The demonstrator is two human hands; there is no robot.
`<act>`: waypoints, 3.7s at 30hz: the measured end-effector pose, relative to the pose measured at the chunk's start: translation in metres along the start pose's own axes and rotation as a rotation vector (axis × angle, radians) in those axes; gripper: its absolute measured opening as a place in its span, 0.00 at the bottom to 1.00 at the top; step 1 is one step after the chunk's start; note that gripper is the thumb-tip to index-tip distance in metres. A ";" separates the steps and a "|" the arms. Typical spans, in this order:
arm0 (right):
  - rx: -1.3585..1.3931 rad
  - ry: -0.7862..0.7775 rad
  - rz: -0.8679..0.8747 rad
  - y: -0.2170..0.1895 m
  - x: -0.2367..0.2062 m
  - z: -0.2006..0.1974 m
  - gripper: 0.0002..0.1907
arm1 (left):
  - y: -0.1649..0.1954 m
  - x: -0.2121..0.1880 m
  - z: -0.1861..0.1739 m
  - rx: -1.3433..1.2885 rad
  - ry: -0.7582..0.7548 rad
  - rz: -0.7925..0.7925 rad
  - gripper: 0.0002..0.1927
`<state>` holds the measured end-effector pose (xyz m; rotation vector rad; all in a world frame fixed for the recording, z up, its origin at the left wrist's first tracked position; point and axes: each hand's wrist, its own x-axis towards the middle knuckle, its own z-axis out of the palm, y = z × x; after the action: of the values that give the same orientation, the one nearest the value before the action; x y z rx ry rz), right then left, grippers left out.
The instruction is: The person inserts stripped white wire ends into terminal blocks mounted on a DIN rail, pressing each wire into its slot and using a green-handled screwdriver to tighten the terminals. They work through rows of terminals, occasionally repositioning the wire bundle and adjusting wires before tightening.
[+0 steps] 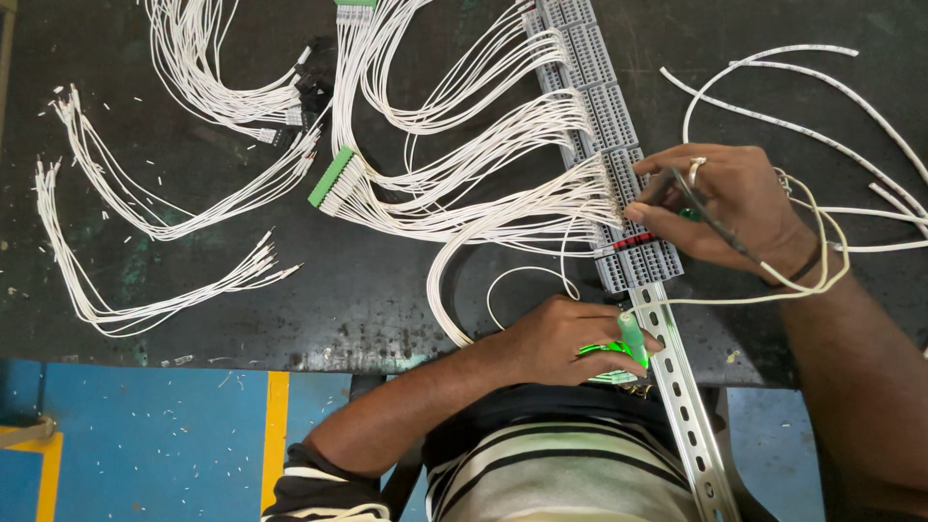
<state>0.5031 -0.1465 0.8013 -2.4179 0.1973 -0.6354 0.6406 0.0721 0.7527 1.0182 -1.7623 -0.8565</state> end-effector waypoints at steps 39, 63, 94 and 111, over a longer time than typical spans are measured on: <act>-0.074 -0.009 -0.105 -0.002 0.003 -0.002 0.12 | -0.002 -0.002 -0.001 -0.042 -0.041 0.003 0.13; -0.038 -0.071 0.176 -0.001 0.002 -0.002 0.11 | 0.006 -0.002 -0.004 -0.118 -0.045 -0.058 0.10; 0.236 0.173 0.517 0.007 0.056 -0.162 0.18 | 0.070 -0.021 -0.002 0.852 0.015 0.022 0.38; -0.819 -0.196 0.724 0.105 0.067 -0.096 0.27 | 0.154 -0.097 -0.201 0.509 0.679 -0.046 0.13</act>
<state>0.5159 -0.3002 0.8299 -2.8193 1.3933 0.0526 0.8096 0.1994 0.9225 1.4681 -1.3757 -0.0335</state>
